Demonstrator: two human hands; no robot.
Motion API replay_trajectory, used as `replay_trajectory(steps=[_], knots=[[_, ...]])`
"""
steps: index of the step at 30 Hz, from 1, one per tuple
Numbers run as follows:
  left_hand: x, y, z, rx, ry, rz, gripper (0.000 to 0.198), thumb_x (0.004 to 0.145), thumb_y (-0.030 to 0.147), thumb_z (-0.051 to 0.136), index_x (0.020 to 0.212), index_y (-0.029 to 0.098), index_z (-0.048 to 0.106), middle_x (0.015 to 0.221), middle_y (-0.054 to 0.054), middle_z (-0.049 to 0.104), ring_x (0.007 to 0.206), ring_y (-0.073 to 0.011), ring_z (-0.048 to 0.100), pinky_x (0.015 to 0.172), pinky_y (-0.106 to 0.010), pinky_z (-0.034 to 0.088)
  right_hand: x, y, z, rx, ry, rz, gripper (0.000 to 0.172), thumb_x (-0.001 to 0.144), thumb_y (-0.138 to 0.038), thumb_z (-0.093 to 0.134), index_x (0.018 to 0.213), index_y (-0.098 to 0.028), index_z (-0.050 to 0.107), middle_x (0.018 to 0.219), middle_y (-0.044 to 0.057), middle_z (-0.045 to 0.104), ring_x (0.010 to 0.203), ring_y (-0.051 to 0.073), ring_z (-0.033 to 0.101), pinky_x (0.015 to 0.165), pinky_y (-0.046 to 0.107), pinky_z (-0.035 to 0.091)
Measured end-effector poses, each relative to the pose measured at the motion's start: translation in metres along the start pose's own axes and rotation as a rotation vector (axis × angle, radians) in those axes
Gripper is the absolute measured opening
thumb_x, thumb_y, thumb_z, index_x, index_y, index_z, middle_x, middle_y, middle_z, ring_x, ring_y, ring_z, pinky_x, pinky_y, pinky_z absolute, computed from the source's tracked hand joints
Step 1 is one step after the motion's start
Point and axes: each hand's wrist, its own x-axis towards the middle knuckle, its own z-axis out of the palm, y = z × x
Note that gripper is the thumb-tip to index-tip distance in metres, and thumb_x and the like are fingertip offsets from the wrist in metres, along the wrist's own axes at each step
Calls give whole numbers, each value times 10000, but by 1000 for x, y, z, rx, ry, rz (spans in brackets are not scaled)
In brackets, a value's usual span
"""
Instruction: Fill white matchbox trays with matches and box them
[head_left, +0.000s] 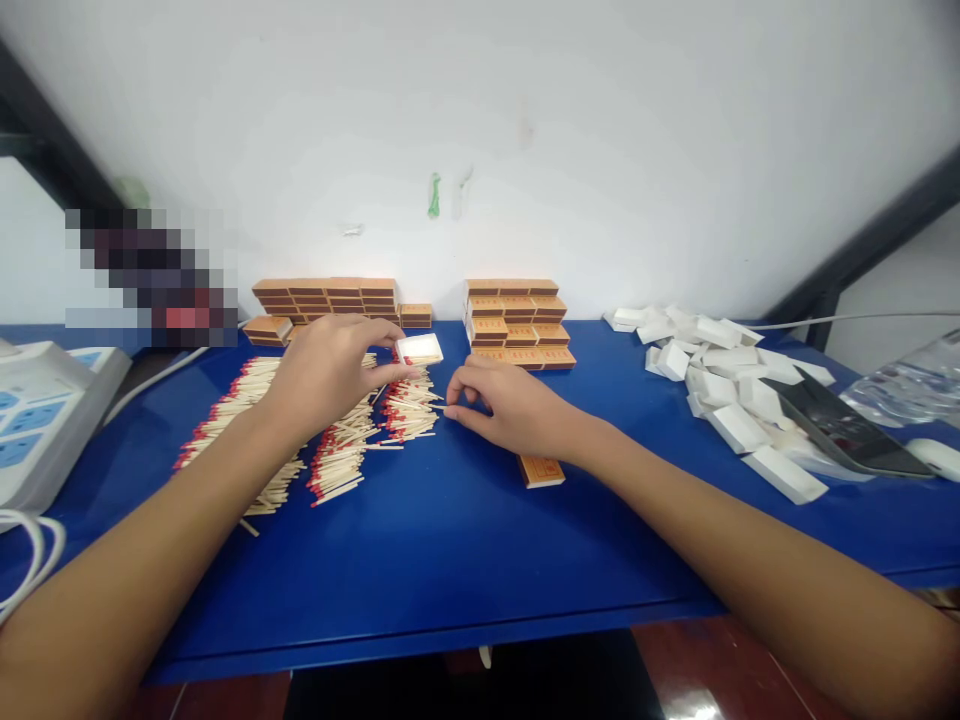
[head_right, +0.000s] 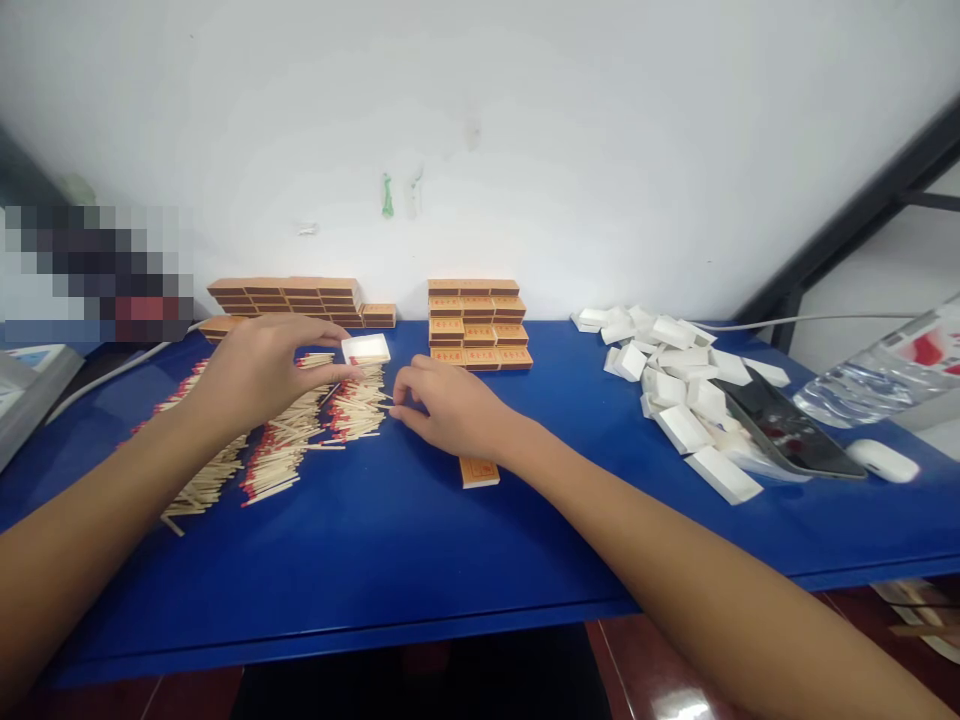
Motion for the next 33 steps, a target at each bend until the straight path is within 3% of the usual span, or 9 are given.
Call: replay_trajectory(steps=[8, 21, 24, 27, 33], knots=[[0, 3, -1, -5, -13, -3, 491, 1005, 658, 617, 1086, 204, 784, 1069, -120, 830, 1001, -312, 785, 901, -424, 571, -6, -19, 11, 96, -61, -129, 72, 993, -182, 654, 1043, -188, 705, 978, 26, 594, 800, 146, 537, 726, 291, 394], [0, 4, 0, 19, -11, 1, 471, 1013, 643, 612, 1062, 206, 779, 1078, -111, 833, 999, -303, 785, 879, -413, 566, -7, -23, 12, 82, -142, -82, 97, 1040, -181, 603, 946, -176, 629, 978, 32, 608, 782, 141, 526, 733, 287, 394], [0, 4, 0, 15, -11, 2, 450, 1006, 632, 631, 1061, 211, 781, 1075, -106, 832, 999, -300, 785, 881, -412, 567, -8, -25, 11, 96, -135, -105, 17, 1028, -204, 632, 1024, -187, 630, 1023, 39, 627, 806, 151, 541, 736, 291, 401], [0, 4, 0, 18, -11, -3, 431, 1004, 630, 636, 1058, 226, 777, 1063, -87, 834, 1004, -288, 783, 896, -401, 565, -8, -26, 10, 99, -138, -112, 70, 1030, -233, 651, 1088, -198, 636, 1063, 46, 635, 812, 157, 546, 737, 296, 405], [0, 5, -1, 20, -18, -1, 450, 1009, 638, 624, 1067, 219, 777, 1036, -98, 830, 990, -289, 781, 886, -403, 566, -8, -27, 11, 109, -150, -91, 68, 1042, -202, 625, 978, -189, 643, 1008, 41, 632, 796, 152, 542, 737, 294, 403]])
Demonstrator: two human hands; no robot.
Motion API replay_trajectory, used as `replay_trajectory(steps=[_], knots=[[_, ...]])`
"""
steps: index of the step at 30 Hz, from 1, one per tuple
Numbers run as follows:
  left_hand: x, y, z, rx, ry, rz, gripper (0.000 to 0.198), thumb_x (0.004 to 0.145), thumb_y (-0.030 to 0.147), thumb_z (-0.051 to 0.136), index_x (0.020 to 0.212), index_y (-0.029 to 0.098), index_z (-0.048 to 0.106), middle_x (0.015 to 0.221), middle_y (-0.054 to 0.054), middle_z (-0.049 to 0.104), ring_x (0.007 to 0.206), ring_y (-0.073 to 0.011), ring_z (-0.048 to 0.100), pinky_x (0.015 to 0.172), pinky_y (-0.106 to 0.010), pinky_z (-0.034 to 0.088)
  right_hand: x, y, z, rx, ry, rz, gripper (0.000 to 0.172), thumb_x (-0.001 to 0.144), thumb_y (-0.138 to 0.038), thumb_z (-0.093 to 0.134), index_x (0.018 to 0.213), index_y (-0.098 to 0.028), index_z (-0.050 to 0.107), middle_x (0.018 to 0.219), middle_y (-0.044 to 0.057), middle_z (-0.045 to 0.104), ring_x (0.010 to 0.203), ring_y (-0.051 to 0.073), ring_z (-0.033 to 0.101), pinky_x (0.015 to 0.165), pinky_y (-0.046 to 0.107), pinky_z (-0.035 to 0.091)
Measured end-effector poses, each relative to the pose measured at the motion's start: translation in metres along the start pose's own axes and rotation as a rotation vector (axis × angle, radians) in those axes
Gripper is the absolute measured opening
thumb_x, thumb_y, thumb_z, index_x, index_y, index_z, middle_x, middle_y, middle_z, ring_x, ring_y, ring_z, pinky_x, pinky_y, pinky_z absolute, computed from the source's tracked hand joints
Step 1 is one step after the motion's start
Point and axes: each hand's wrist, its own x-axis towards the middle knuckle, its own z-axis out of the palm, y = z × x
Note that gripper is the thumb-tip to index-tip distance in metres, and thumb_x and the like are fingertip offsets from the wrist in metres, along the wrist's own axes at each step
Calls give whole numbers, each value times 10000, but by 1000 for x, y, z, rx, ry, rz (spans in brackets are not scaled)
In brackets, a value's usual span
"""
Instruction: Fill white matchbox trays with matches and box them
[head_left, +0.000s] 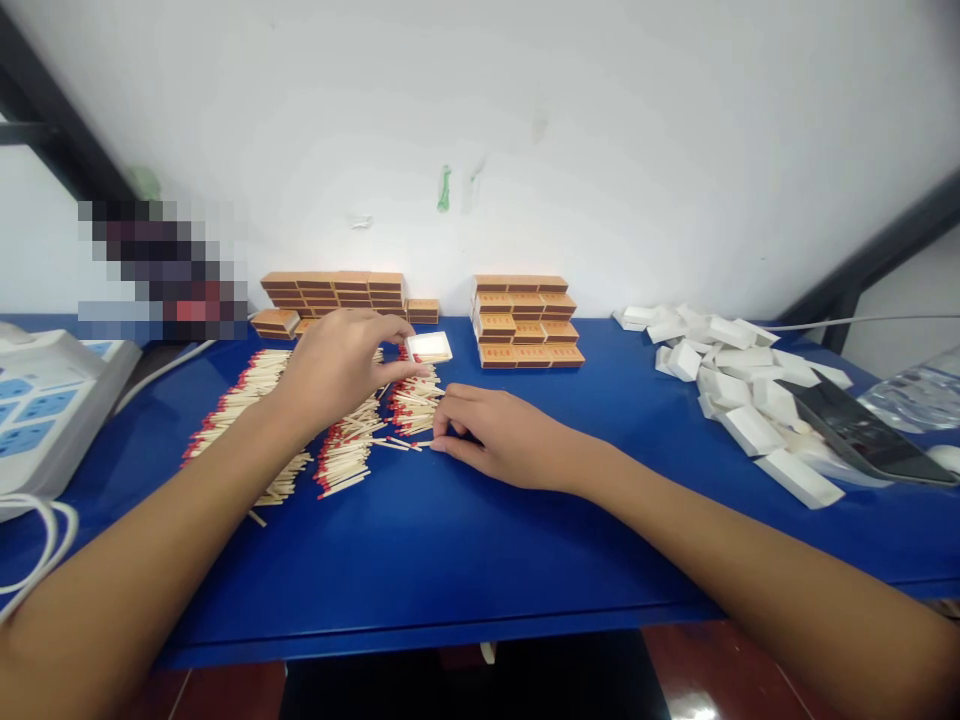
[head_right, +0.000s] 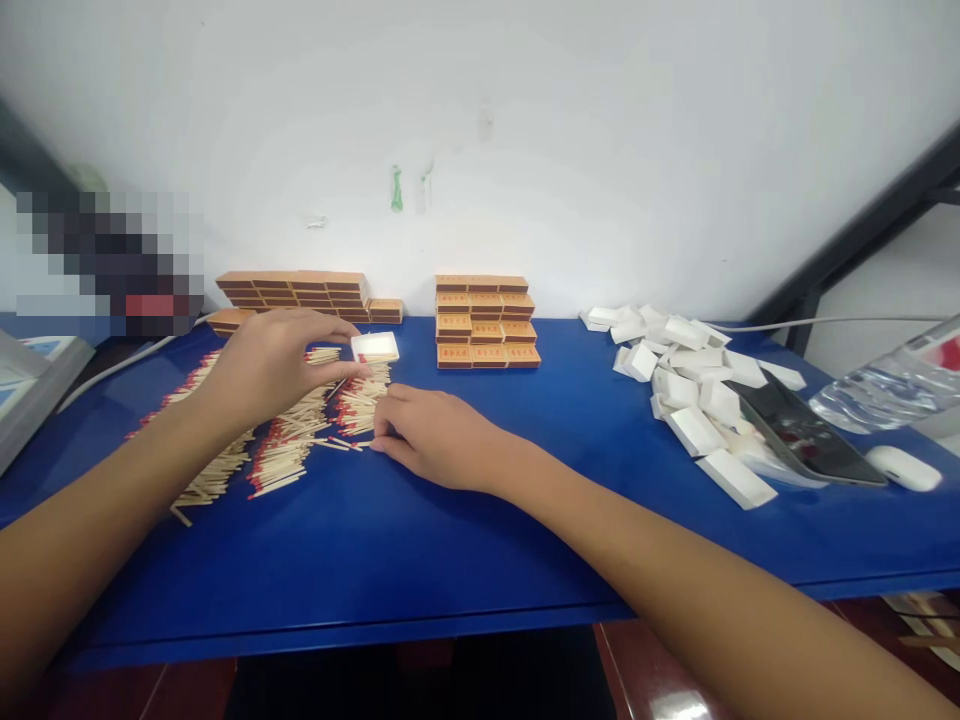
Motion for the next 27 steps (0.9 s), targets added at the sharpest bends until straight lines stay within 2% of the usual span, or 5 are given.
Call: replay_trajectory(steps=[5, 9, 14, 19, 27], knots=[[0, 0, 0, -9, -5, -1, 488, 1007, 659, 616, 1064, 201, 775, 1039, -116, 825, 1003, -311, 782, 899, -422, 562, 1, -1, 2, -16, 11, 18, 56, 1055, -210, 614, 1014, -181, 638, 1020, 40, 629, 793, 149, 534, 736, 294, 399], [0, 0, 1, -27, -2, -16, 465, 971, 685, 658, 1062, 244, 775, 1035, -87, 826, 1016, -298, 777, 912, -407, 553, 3, -1, 4, -33, 26, 36, 65, 1063, -240, 617, 1035, -184, 635, 1044, 44, 633, 808, 153, 541, 741, 299, 401], [0, 1, 0, -18, -12, -13, 476, 991, 690, 626, 1058, 242, 772, 1045, -83, 829, 1003, -287, 776, 893, -390, 552, 3, -4, 5, -106, -33, 104, 145, 1102, -255, 550, 997, -180, 616, 1076, 72, 653, 857, 179, 583, 752, 316, 407], [0, 1, 0, 2, -9, -7, 456, 1003, 635, 649, 1076, 203, 774, 1067, -101, 829, 1002, -293, 783, 894, -395, 556, 3, -10, 7, -189, -42, 179, 184, 1130, -278, 497, 1067, -159, 623, 1152, 106, 667, 939, 211, 617, 791, 337, 421], [0, 5, -3, 28, -13, -10, 345, 952, 482, 789, 1091, 166, 782, 1076, -105, 828, 1021, -285, 787, 893, -368, 552, 3, -25, 10, -134, 55, 172, 100, 1085, -247, 570, 1072, -181, 644, 1112, 58, 677, 925, 191, 628, 773, 322, 404]])
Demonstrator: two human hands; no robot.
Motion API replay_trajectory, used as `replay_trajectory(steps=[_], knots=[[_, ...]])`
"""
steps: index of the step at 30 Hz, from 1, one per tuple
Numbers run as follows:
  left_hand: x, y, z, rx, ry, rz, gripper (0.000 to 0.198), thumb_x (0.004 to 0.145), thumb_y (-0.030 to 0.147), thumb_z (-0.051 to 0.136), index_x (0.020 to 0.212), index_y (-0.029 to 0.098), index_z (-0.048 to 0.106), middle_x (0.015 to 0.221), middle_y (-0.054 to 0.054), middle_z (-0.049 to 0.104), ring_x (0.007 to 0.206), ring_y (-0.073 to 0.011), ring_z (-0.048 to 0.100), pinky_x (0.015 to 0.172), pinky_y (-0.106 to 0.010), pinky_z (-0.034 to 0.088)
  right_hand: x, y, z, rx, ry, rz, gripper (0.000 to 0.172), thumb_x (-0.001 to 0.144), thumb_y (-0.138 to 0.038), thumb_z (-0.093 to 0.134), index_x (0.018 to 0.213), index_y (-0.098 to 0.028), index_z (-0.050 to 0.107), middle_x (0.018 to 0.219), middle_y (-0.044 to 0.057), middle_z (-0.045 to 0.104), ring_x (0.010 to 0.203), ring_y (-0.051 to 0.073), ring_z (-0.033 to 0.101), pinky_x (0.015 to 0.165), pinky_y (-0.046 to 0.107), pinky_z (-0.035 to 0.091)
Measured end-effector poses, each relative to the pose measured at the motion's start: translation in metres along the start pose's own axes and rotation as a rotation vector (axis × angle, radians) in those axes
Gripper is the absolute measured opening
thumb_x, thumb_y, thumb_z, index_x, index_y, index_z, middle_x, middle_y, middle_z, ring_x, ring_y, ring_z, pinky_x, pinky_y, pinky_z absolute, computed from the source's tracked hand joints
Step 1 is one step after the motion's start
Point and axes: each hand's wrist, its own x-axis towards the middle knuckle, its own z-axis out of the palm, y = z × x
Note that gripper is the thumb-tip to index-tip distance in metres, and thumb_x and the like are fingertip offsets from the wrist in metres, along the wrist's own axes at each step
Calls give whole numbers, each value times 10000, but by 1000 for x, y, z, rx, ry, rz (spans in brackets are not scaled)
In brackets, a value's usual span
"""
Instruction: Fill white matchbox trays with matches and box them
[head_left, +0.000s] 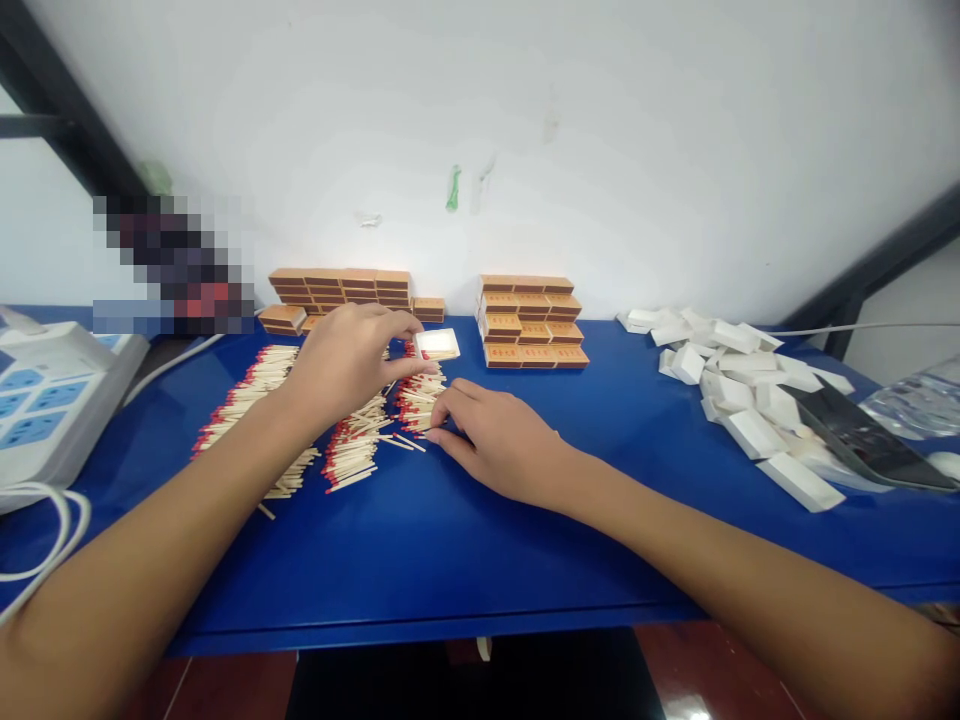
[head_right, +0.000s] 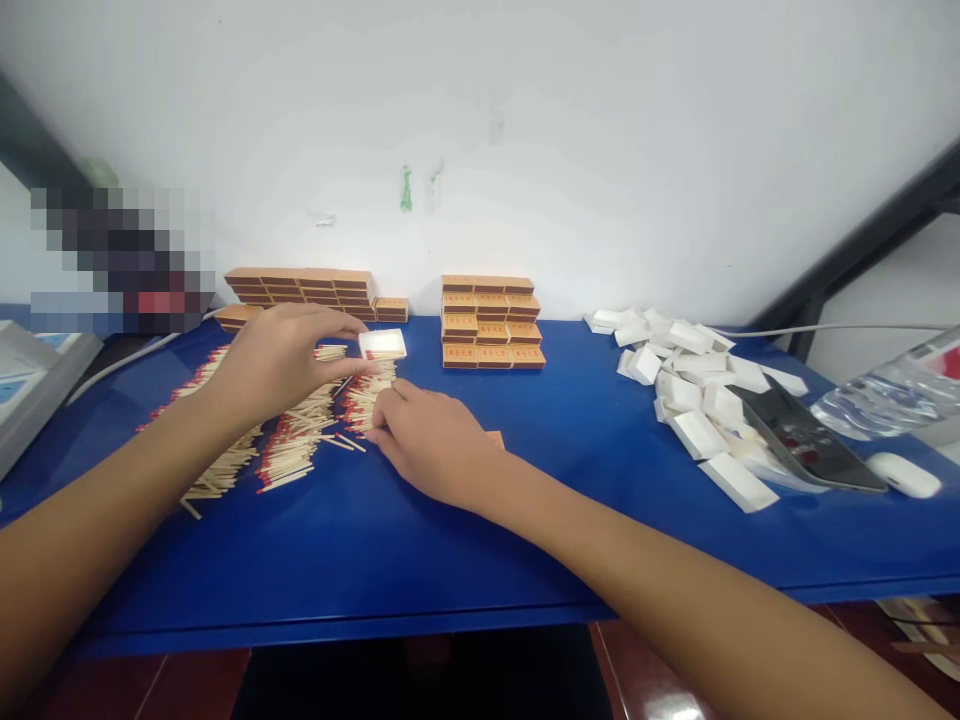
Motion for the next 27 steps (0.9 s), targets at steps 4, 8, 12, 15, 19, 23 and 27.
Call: replay_trajectory(steps=[4, 8, 12, 15, 19, 23, 27], knots=[[1, -1, 1, 17, 12, 7, 350, 893, 462, 858, 1090, 182, 783, 1073, -91, 835, 1015, -291, 793, 873, -368, 558, 2, -9, 5, 78, 17, 0, 101, 1060, -275, 617, 1032, -188, 659, 1098, 39, 693, 904, 178, 636, 781, 322, 403], [1, -1, 2, 19, 23, 19, 326, 948, 485, 795, 1086, 190, 781, 1076, -87, 836, 1011, -285, 794, 862, -371, 561, 4, -12, 9, 61, -29, 1, 113, 1055, -248, 594, 990, -182, 661, 1082, 48, 707, 935, 190, 646, 768, 320, 388], [0, -1, 1, 17, 18, 19, 347, 958, 500, 777, 1088, 178, 782, 1071, -96, 834, 1019, -292, 791, 881, -383, 561, 2, -5, 2, 17, -66, 25, 123, 1043, -216, 581, 947, -181, 650, 1050, 44, 709, 895, 180, 634, 726, 312, 365], [0, -1, 1, 15, 9, 21, 355, 982, 507, 742, 1097, 172, 781, 1071, -101, 831, 1023, -292, 789, 897, -392, 562, -3, 0, -4, -20, -81, 38, 118, 1036, -209, 581, 937, -183, 642, 1036, 46, 704, 855, 174, 618, 706, 310, 357], [0, -2, 2, 26, 8, 29, 361, 993, 514, 724, 1094, 171, 778, 1058, -101, 832, 1016, -288, 790, 893, -386, 562, -5, 3, -5, -24, -55, 50, 69, 1042, -241, 592, 1042, -186, 635, 1109, 63, 710, 916, 198, 648, 731, 318, 380], [0, -2, 3, 31, 17, 43, 353, 981, 514, 742, 1083, 178, 777, 1068, -93, 835, 1012, -287, 793, 898, -383, 561, -3, 0, -6, -74, -106, 101, 134, 1093, -282, 559, 1099, -177, 641, 1174, 89, 711, 990, 229, 675, 762, 329, 402], [0, -1, 1, 33, 10, 41, 359, 995, 522, 718, 1080, 179, 780, 1064, -101, 835, 1022, -291, 791, 900, -384, 559, -1, -4, -8, -189, -185, 104, 207, 1141, -267, 465, 1134, -158, 641, 1219, 113, 707, 940, 230, 686, 724, 336, 391]])
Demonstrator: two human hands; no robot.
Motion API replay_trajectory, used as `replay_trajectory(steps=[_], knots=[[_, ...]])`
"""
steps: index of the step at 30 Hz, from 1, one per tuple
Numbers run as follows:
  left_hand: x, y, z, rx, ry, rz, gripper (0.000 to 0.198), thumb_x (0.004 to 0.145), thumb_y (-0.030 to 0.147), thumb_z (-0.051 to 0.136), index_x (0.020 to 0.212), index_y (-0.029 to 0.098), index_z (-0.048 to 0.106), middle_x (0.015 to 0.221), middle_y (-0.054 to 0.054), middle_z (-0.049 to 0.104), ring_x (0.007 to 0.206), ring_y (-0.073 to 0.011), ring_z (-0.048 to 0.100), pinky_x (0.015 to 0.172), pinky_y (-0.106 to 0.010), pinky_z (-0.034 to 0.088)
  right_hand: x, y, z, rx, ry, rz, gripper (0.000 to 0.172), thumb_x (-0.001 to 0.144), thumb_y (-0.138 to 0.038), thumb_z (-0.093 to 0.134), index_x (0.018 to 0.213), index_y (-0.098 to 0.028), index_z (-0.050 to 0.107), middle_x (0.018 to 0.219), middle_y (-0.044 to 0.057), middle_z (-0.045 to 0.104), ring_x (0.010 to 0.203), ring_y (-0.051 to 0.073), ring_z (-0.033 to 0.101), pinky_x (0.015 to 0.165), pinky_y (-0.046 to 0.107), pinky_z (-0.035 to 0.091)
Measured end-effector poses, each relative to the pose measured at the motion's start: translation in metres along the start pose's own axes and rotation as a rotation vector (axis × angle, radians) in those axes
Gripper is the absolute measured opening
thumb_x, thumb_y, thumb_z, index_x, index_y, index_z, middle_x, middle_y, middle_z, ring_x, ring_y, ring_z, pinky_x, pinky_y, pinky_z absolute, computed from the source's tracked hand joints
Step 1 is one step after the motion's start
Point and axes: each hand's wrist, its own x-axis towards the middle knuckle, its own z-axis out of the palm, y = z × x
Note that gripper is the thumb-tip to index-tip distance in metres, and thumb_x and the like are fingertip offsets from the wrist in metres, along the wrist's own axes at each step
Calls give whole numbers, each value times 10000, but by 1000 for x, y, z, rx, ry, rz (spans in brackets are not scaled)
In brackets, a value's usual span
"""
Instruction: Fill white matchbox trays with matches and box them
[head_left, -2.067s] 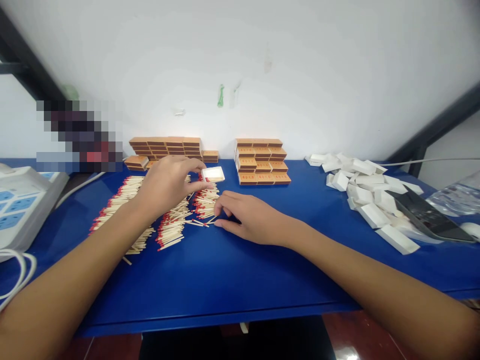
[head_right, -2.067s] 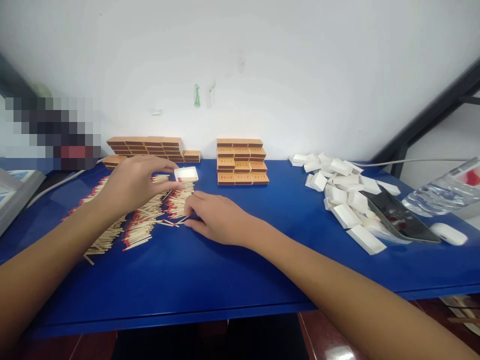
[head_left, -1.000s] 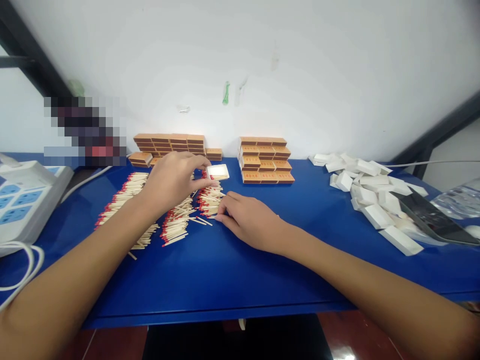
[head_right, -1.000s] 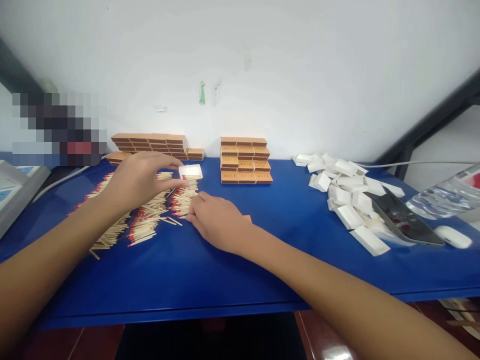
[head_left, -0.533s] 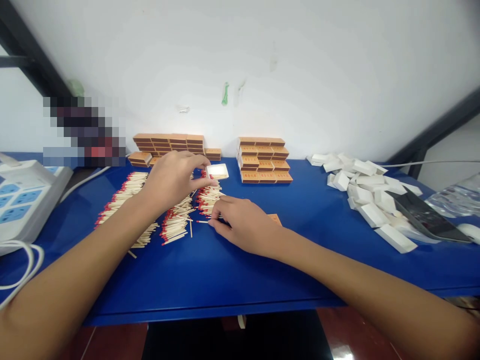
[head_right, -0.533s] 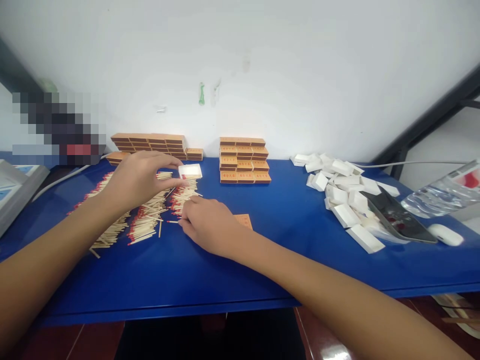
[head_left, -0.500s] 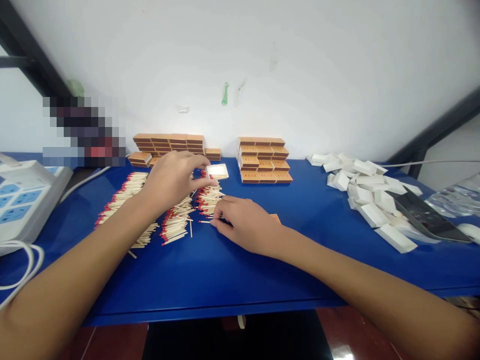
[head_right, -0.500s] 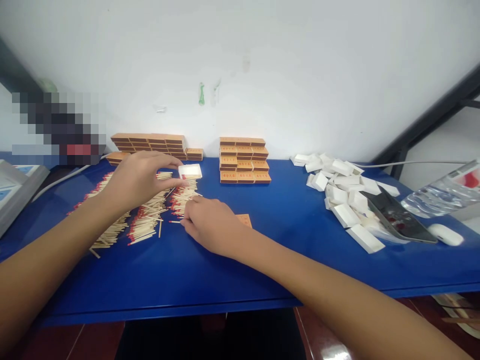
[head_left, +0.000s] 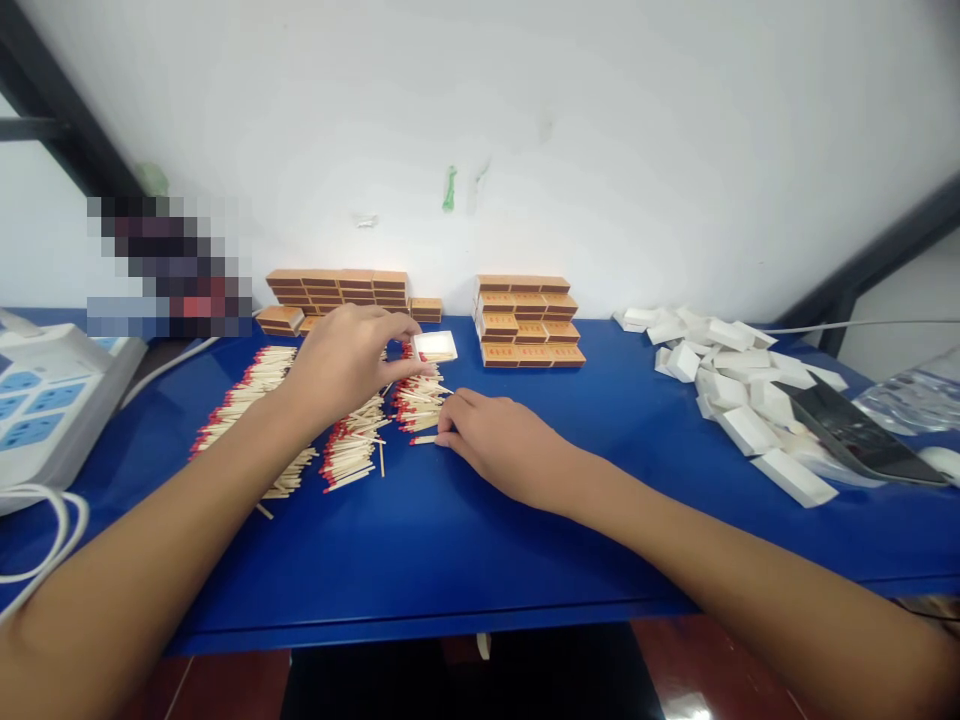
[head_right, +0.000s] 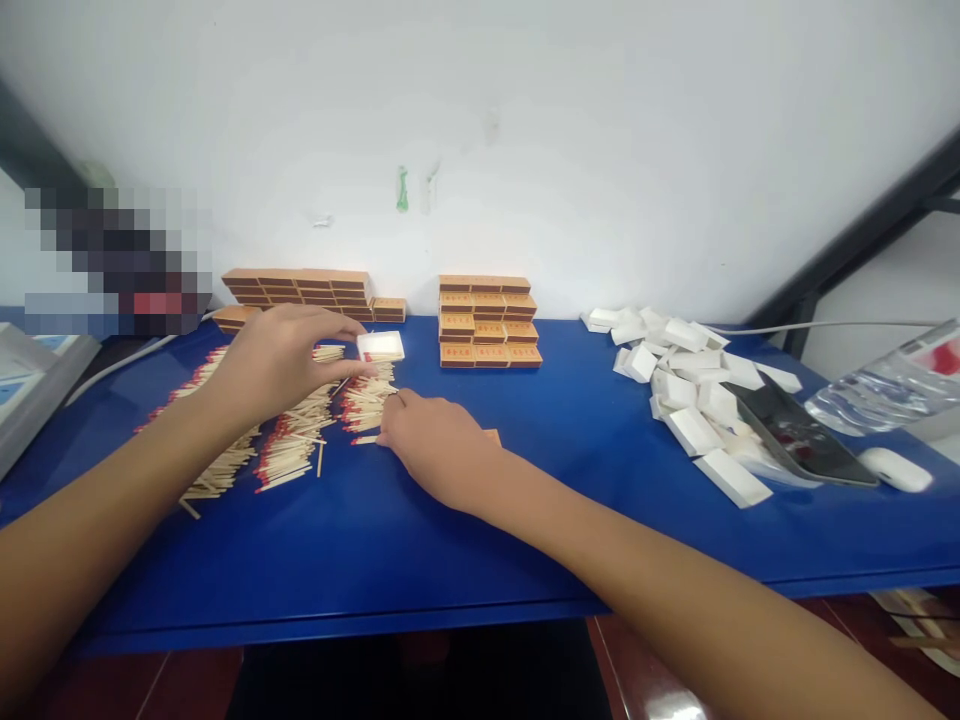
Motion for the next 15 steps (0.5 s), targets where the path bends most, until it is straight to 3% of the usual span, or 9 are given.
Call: replay_trajectory(steps=[6, 10, 15], knots=[[0, -2, 3, 25, -2, -4, 389, 986, 560, 714, 1084, 191, 789, 1062, -102, 836, 1022, -304, 789, 876, -388, 556, -1, 6, 2, -56, -10, -42, 182, 1138, -246, 470, 1152, -148, 623, 1221, 107, 692, 877, 216, 678, 660, 335, 369], [0, -3, 5, 27, -7, -6, 401, 972, 573, 729, 1083, 193, 795, 1065, -102, 837, 1014, -307, 788, 866, -389, 553, 2, 16, -2, -89, 63, -66, 190, 1144, -241, 453, 1155, -130, 607, 1214, 122, 688, 863, 206, 660, 672, 333, 371], [0, -3, 4, 25, 0, -9, 406, 948, 590, 755, 1087, 211, 800, 1079, -91, 838, 1012, -298, 788, 840, -372, 551, 4, 22, -10, -35, 31, -67, 148, 1135, -234, 494, 1109, -145, 610, 1208, 109, 691, 858, 178, 642, 702, 305, 374]])
